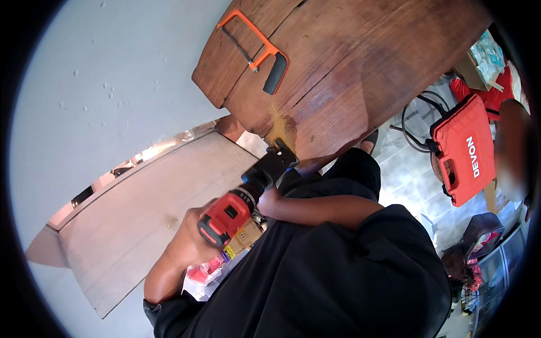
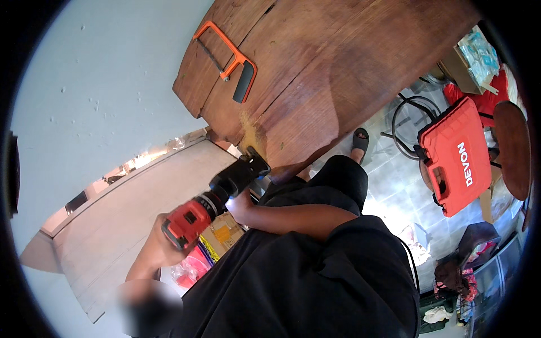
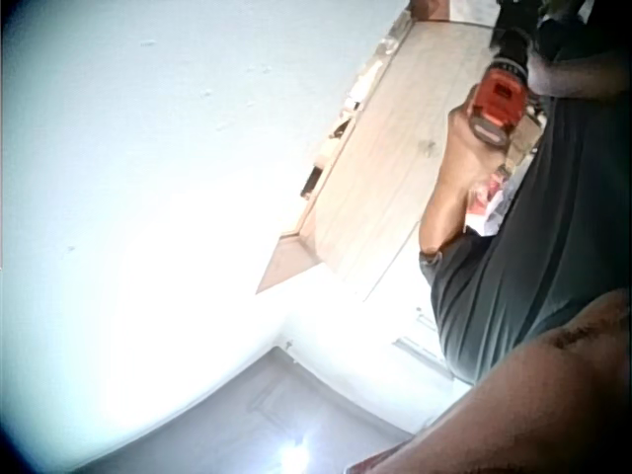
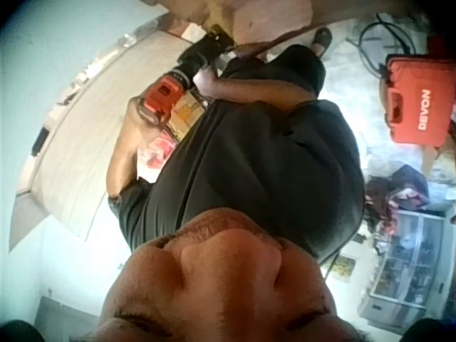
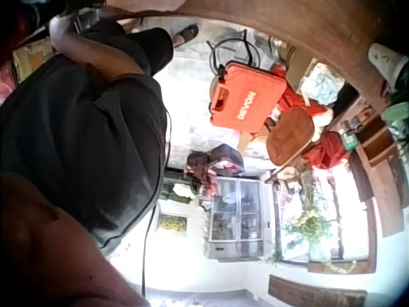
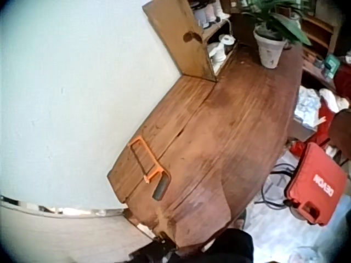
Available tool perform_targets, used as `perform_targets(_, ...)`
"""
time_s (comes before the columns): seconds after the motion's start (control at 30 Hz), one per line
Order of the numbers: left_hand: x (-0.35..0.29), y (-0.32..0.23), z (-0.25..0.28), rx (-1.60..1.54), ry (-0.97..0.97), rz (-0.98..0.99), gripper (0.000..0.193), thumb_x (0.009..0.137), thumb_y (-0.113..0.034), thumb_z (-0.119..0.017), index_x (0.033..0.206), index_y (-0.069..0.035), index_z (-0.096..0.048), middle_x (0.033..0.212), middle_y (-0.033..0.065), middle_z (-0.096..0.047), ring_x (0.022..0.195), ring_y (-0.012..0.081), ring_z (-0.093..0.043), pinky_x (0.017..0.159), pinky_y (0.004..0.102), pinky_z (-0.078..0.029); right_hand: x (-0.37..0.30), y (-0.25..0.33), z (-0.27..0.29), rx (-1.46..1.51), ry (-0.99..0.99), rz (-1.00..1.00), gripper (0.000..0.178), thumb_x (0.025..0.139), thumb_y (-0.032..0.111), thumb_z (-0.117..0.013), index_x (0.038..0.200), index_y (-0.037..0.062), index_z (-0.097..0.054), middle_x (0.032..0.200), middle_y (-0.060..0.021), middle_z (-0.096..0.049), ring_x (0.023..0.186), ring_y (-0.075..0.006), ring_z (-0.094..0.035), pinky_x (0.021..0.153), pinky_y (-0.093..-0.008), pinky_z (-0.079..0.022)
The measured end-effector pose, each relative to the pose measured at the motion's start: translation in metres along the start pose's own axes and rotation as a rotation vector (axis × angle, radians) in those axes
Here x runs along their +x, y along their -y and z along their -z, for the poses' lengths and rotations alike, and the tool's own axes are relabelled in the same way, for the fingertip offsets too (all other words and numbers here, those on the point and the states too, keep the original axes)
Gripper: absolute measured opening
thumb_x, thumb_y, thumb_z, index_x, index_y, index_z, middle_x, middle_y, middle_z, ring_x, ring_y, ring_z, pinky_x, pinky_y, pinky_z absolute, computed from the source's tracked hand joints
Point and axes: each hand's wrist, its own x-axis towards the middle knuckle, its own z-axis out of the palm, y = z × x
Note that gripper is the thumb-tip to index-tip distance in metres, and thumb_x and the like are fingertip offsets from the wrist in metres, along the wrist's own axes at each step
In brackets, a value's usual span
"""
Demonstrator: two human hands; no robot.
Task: The person uses a power saw to cut through a piece of wood on a workbench.
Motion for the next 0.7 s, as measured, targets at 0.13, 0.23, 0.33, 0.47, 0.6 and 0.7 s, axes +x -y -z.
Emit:
perform_targets(0.13, 0.002, -0.008, 0.004, 0.021, 0.029, 0.024, 0.060, 0.062, 0.001, -0.068, 0.121, 0.002, -0.061, 0.088, 0.0212, -0.066, 0.078, 0.0391, -0.063, 0.079, 0.0355, -0.052, 0.000, 0.001, -0.001, -0.200, -0.052, 0.067, 0.028, 0.089, -0.004, -0.064, 0.111, 0.0119, -0.055, 0.104, -0.0020, -0.058, 0.098, -0.0136, -0.058, 0.087, -0.0337, -0.052)
perform_targets(0.23, 0.000, -0.003, 0.001, 0.036, 0.005, 0.009, 0.061, 0.061, 0.001, -0.068, 0.122, 0.002, -0.061, 0.089, 0.0225, -0.067, 0.079, 0.0396, -0.064, 0.079, 0.0358, -0.052, 0.012, -0.012, 0.012, -0.272, 0.015, 0.126, 0.030, 0.088, -0.005, -0.065, 0.110, 0.0121, -0.054, 0.104, -0.0020, -0.057, 0.098, -0.0133, -0.058, 0.084, -0.0333, -0.052)
perform_targets(0.33, 0.001, -0.001, 0.002, -0.015, 0.014, -0.009, 0.063, 0.061, 0.001, -0.069, 0.123, 0.003, -0.060, 0.088, 0.0231, -0.067, 0.079, 0.0402, -0.064, 0.078, 0.0363, -0.052, 0.015, -0.015, 0.019, 0.073, 0.098, -0.076, 0.023, 0.091, 0.000, -0.063, 0.108, 0.0124, -0.055, 0.101, -0.0012, -0.057, 0.096, -0.0123, -0.058, 0.084, -0.0332, -0.052)
perform_targets(0.47, -0.002, -0.001, -0.005, 0.046, -0.019, -0.039, 0.065, 0.060, 0.001, -0.070, 0.124, 0.003, -0.060, 0.089, 0.0231, -0.067, 0.079, 0.0399, -0.064, 0.079, 0.0366, -0.053, 0.017, -0.015, 0.021, 0.359, 0.182, -0.122, 0.010, 0.097, 0.009, -0.059, 0.105, 0.0134, -0.056, 0.099, 0.0004, -0.057, 0.095, -0.0108, -0.058, 0.084, -0.0332, -0.053)
perform_targets(0.6, 0.000, -0.003, -0.002, 0.014, -0.023, -0.006, 0.059, 0.063, 0.001, -0.069, 0.122, 0.002, -0.061, 0.088, 0.0214, -0.067, 0.079, 0.0398, -0.063, 0.078, 0.0363, -0.053, 0.010, -0.005, 0.011, 0.226, 0.206, -0.075, 0.008, 0.098, 0.011, -0.058, 0.104, 0.0137, -0.056, 0.099, 0.0011, -0.058, 0.094, -0.0106, -0.058, 0.082, -0.0321, -0.053)
perform_targets(0.7, 0.000, -0.003, 0.001, 0.018, -0.008, 0.006, 0.055, 0.065, 0.002, -0.067, 0.119, 0.002, -0.062, 0.088, 0.0205, -0.066, 0.077, 0.0394, -0.062, 0.077, 0.0360, -0.052, 0.004, 0.001, 0.000, 0.204, 0.122, 0.004, 0.010, 0.095, 0.008, -0.060, 0.102, 0.0134, -0.057, 0.098, 0.0006, -0.058, 0.092, -0.0103, -0.058, 0.081, -0.0315, -0.052)
